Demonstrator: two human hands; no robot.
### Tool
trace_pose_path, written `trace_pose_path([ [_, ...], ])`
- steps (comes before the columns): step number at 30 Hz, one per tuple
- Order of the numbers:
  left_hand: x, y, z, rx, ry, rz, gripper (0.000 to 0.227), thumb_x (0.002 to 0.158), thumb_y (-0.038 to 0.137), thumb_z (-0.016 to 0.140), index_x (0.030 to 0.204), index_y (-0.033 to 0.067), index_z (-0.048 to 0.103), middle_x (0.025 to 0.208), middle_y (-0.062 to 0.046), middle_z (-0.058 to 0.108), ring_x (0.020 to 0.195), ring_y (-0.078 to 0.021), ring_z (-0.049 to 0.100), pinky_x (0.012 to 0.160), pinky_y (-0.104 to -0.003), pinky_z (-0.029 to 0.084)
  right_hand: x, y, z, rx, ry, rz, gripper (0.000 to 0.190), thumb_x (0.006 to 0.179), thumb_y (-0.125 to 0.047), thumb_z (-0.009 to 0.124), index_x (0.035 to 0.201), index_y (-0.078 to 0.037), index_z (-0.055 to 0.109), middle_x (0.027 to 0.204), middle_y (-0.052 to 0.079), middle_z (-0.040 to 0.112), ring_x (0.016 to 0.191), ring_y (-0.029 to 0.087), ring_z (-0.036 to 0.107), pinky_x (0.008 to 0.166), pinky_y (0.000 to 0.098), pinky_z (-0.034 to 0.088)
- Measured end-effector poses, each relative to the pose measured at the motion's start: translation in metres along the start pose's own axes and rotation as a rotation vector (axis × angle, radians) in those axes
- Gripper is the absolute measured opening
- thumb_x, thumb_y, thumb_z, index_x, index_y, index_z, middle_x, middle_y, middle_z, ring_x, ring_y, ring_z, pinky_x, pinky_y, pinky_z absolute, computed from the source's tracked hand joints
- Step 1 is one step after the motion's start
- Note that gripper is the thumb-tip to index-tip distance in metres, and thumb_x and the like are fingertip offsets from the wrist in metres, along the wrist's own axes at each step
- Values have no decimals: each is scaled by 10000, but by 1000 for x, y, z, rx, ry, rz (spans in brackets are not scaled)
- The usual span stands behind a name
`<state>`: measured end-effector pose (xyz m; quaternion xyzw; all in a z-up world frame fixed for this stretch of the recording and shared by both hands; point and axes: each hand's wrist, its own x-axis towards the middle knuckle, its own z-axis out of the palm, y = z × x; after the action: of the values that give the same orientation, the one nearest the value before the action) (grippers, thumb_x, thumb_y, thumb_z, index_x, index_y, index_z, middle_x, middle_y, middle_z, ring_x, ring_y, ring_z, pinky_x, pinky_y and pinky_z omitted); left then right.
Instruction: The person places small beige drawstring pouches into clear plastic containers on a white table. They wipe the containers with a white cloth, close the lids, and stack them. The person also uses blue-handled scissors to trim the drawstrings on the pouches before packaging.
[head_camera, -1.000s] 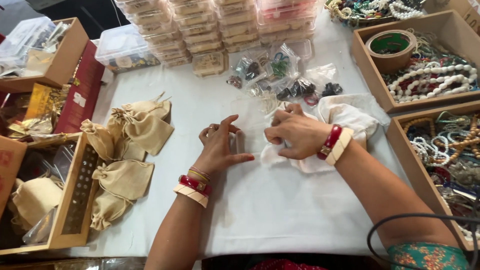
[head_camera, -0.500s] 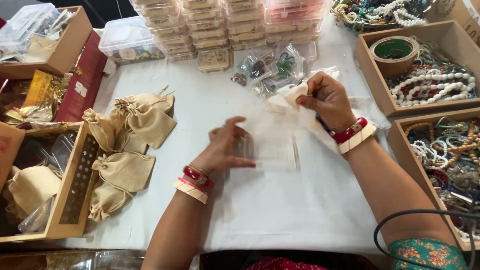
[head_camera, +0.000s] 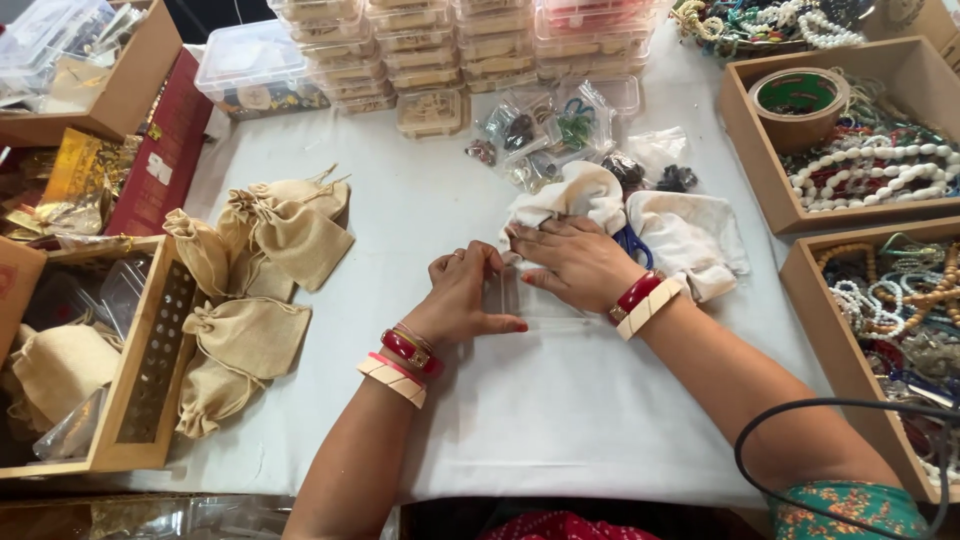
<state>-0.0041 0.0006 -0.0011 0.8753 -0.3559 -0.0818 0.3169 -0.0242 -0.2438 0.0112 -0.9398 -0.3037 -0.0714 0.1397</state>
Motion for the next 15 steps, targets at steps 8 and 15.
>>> trace_pose_path([
  [8, 0, 19, -5, 33, 45, -75, 863, 542, 590, 917, 1129, 131, 483, 1030, -27, 625, 1045, -236, 620, 1116, -457, 220, -8, -37, -24, -369, 220, 171, 526, 925, -545, 579, 1053, -65, 753, 1085, 118, 734, 1014, 280, 659, 874, 438, 449],
  [15, 0, 20, -7, 23, 40, -119, 876, 500, 583, 924, 1119, 135, 496, 1009, -5, 642, 1046, -220, 620, 1128, -459, 195, -10, -25, -10, -451, 170, 147, 576, 914, -613, 645, 763, -62, 711, 697, 78, 695, 683, 247, 663, 687, 380, 482],
])
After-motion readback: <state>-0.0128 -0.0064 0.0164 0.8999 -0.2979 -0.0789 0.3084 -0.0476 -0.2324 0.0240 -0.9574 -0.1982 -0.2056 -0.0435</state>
